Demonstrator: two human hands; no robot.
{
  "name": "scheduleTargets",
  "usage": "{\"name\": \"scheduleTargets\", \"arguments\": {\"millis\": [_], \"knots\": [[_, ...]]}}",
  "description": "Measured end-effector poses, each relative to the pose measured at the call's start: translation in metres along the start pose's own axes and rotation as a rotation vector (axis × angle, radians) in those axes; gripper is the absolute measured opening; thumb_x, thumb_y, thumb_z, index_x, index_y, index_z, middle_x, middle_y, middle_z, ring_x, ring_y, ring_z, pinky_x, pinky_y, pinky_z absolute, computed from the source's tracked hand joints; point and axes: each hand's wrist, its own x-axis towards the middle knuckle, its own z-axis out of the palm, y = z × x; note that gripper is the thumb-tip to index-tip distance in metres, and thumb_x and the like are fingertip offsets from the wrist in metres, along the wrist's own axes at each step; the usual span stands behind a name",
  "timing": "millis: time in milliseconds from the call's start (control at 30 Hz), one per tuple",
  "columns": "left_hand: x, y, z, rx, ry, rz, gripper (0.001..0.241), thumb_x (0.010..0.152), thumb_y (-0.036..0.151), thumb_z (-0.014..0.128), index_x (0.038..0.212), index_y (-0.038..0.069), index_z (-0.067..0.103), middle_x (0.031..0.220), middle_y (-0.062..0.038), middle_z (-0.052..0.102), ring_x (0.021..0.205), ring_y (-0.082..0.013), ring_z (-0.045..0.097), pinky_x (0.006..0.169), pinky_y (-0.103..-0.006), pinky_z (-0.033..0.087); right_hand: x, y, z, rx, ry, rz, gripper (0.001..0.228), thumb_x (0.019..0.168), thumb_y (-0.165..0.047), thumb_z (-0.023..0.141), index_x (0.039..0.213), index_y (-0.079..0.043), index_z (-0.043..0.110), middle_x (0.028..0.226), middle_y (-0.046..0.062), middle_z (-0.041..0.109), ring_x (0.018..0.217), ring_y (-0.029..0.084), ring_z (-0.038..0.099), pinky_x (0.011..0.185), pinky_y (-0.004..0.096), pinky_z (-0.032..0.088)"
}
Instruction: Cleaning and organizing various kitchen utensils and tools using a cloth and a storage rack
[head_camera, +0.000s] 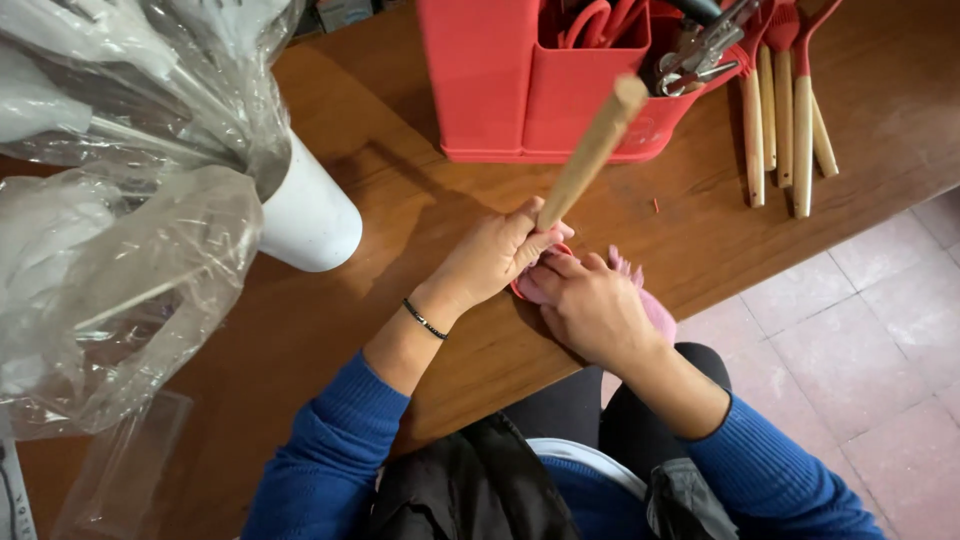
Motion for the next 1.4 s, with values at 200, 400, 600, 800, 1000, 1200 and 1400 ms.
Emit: {"name": "scheduleTargets", "arguments": {"millis": [200, 400, 600, 800, 1000, 1200, 1400], "knots": [[-0.007, 0.013, -0.004, 0.05, 0.007, 0.002, 0.019, 0.103, 0.031, 0.061, 0.104, 0.012, 0.061, 0.079, -0.015, 0.074, 0.077, -0.0354, 0.075, 0.069, -0.0424, 0.061, -0.003, 0.021, -0.013, 1.209, -0.168, 0.2, 0.039, 0.082, -0.018, 0.061, 0.117, -0.004, 0.074, 0.104, 0.022, 0.076, 0.096, 0.04, 0.074, 0.077, 0.054, 0.058], [-0.003, -0.011, 0.002, 0.028, 0.063, -0.032, 0.018, 0.103, 0.034, 0.061, 0.107, 0.016, 0.062, 0.084, -0.008, 0.076, 0.084, -0.0283, 0.076, 0.075, -0.0376, 0.062, -0.025, 0.026, 0.058, 1.358, 0.125, 0.518, 0.036, 0.09, -0.019, 0.07, 0.125, -0.013, 0.074, 0.107, 0.008, 0.075, 0.093, 0.017, 0.068, 0.079, 0.035, 0.055], [-0.006, -0.007, 0.001, 0.034, -0.018, -0.007, 0.019, 0.104, 0.032, 0.058, 0.102, 0.013, 0.059, 0.079, -0.009, 0.075, 0.077, -0.0294, 0.076, 0.069, -0.0383, 0.061, -0.012, -0.013, 0.065, 1.069, 0.204, 0.327, 0.049, 0.078, -0.011, 0.066, 0.126, -0.002, 0.068, 0.118, 0.024, 0.068, 0.11, 0.043, 0.068, 0.086, 0.049, 0.056], [-0.009, -0.001, -0.005, 0.066, -0.128, 0.008, 0.018, 0.104, 0.033, 0.058, 0.107, 0.015, 0.056, 0.078, -0.013, 0.074, 0.08, -0.0354, 0.075, 0.071, -0.0457, 0.06, -0.014, -0.003, -0.008, 0.584, -0.017, -0.092, 0.048, 0.077, -0.016, 0.066, 0.124, -0.003, 0.067, 0.119, 0.024, 0.07, 0.103, 0.047, 0.069, 0.08, 0.056, 0.058], [-0.01, 0.006, -0.007, 0.069, -0.161, -0.055, 0.021, 0.105, 0.036, 0.053, 0.103, 0.016, 0.05, 0.079, -0.012, 0.072, 0.079, -0.0319, 0.074, 0.072, -0.0417, 0.059, -0.038, 0.023, -0.014, -0.165, 0.217, -0.254, 0.04, 0.085, -0.023, 0.059, 0.124, -0.028, 0.066, 0.118, -0.002, 0.068, 0.092, 0.024, 0.061, 0.067, 0.035, 0.055], [-0.01, 0.025, -0.005, 0.081, -0.192, -0.054, 0.023, 0.105, 0.036, 0.053, 0.107, 0.013, 0.051, 0.082, -0.018, 0.073, 0.083, -0.0394, 0.074, 0.075, -0.0482, 0.059, -0.017, 0.023, 0.017, -0.353, 0.333, -0.327, 0.032, 0.091, -0.021, 0.055, 0.12, -0.025, 0.068, 0.114, -0.001, 0.066, 0.094, 0.026, 0.058, 0.07, 0.036, 0.049], [-0.013, 0.016, -0.007, 0.131, -0.19, -0.019, 0.02, 0.104, 0.04, 0.053, 0.102, 0.021, 0.05, 0.081, -0.006, 0.072, 0.081, -0.0311, 0.074, 0.076, -0.042, 0.059, -0.002, -0.006, -0.021, 0.161, 0.096, -0.177, 0.049, 0.076, -0.032, 0.069, 0.125, -0.023, 0.069, 0.116, 0.003, 0.072, 0.085, 0.031, 0.068, 0.063, 0.039, 0.059]]}}
